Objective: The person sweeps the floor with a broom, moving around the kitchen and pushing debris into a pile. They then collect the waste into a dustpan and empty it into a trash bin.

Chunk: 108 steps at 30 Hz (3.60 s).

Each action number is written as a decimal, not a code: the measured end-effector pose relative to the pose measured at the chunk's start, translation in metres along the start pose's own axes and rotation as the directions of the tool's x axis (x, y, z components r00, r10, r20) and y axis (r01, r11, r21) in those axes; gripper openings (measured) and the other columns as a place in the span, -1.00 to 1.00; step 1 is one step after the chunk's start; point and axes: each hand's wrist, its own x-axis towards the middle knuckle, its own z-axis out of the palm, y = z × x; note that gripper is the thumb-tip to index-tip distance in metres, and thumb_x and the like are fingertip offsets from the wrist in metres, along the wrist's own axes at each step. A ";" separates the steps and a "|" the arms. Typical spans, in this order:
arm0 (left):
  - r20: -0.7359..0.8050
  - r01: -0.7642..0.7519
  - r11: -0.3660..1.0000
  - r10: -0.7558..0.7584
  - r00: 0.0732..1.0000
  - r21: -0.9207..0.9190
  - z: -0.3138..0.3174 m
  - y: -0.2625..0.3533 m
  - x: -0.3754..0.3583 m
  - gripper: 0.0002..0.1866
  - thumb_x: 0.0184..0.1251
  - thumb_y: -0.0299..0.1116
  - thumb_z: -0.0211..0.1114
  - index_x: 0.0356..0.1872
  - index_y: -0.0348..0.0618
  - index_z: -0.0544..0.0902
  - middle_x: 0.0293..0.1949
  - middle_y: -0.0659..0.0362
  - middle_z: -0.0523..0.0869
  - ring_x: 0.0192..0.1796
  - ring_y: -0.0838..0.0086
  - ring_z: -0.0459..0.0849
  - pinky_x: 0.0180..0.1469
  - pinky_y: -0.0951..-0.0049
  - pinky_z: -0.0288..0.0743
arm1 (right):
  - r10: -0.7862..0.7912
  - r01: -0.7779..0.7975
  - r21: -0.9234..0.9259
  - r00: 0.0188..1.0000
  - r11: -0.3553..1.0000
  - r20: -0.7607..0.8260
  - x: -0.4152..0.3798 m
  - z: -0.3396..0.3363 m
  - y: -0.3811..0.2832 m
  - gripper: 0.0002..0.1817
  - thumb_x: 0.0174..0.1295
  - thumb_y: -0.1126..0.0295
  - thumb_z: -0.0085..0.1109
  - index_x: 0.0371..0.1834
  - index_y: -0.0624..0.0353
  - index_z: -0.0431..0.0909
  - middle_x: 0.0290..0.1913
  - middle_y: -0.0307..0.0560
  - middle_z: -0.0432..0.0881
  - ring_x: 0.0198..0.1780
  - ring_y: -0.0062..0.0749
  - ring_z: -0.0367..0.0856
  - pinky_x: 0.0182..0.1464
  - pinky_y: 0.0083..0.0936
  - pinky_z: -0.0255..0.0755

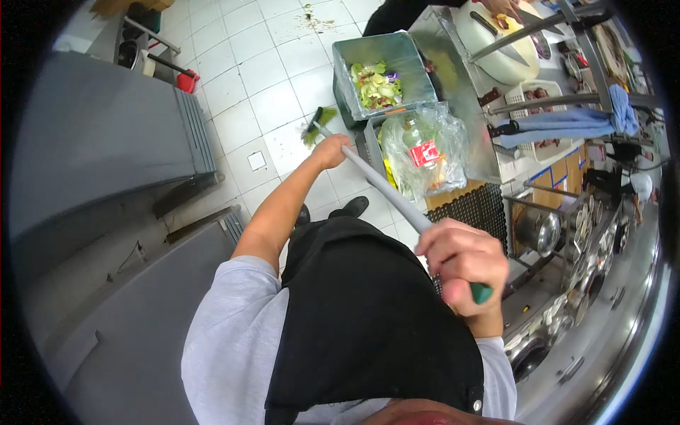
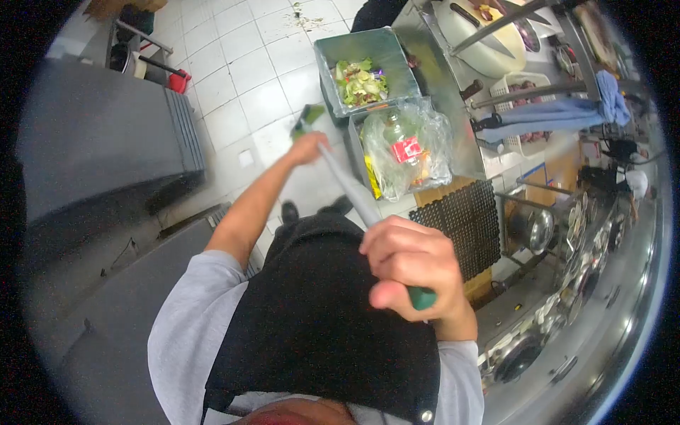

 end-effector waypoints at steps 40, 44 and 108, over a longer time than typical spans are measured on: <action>-0.607 0.117 0.969 -0.227 0.762 -0.215 -0.078 0.004 -0.111 -0.62 0.39 -0.18 0.52 -0.50 -0.24 0.66 -0.40 -0.08 0.68 -0.20 -0.14 0.68 -0.13 -0.12 0.53 | 0.007 -0.090 0.450 0.983 0.888 0.183 0.179 -0.012 0.016 -0.39 0.61 -0.18 0.18 -0.40 0.16 0.55 -0.49 -0.09 0.62 -0.40 -0.13 0.74 -0.36 -0.26 0.82; -0.436 0.488 0.819 -0.574 0.693 -0.302 -0.046 -0.077 -0.197 -0.74 0.47 -0.22 0.40 -0.35 -0.17 0.82 -0.25 -0.13 0.73 -0.11 -0.14 0.71 -0.04 -0.12 0.56 | 0.333 -0.364 0.438 0.931 0.822 0.149 0.219 0.080 0.104 -0.52 0.71 0.17 0.08 -0.42 0.23 0.50 -0.49 -0.02 0.59 -0.43 -0.17 0.69 -0.30 -0.27 0.56; 0.062 0.171 0.978 -0.179 0.982 0.117 -0.236 -0.208 0.107 -0.61 0.50 -0.02 0.42 -0.24 -0.20 0.66 -0.29 -0.01 0.78 -0.15 0.16 0.79 0.01 0.15 0.60 | 0.615 -0.706 -0.524 0.693 0.476 -0.375 0.131 -0.072 0.201 -0.41 0.50 -0.10 0.26 0.40 0.05 0.66 0.24 0.15 0.75 0.24 0.13 0.74 0.25 -0.06 0.63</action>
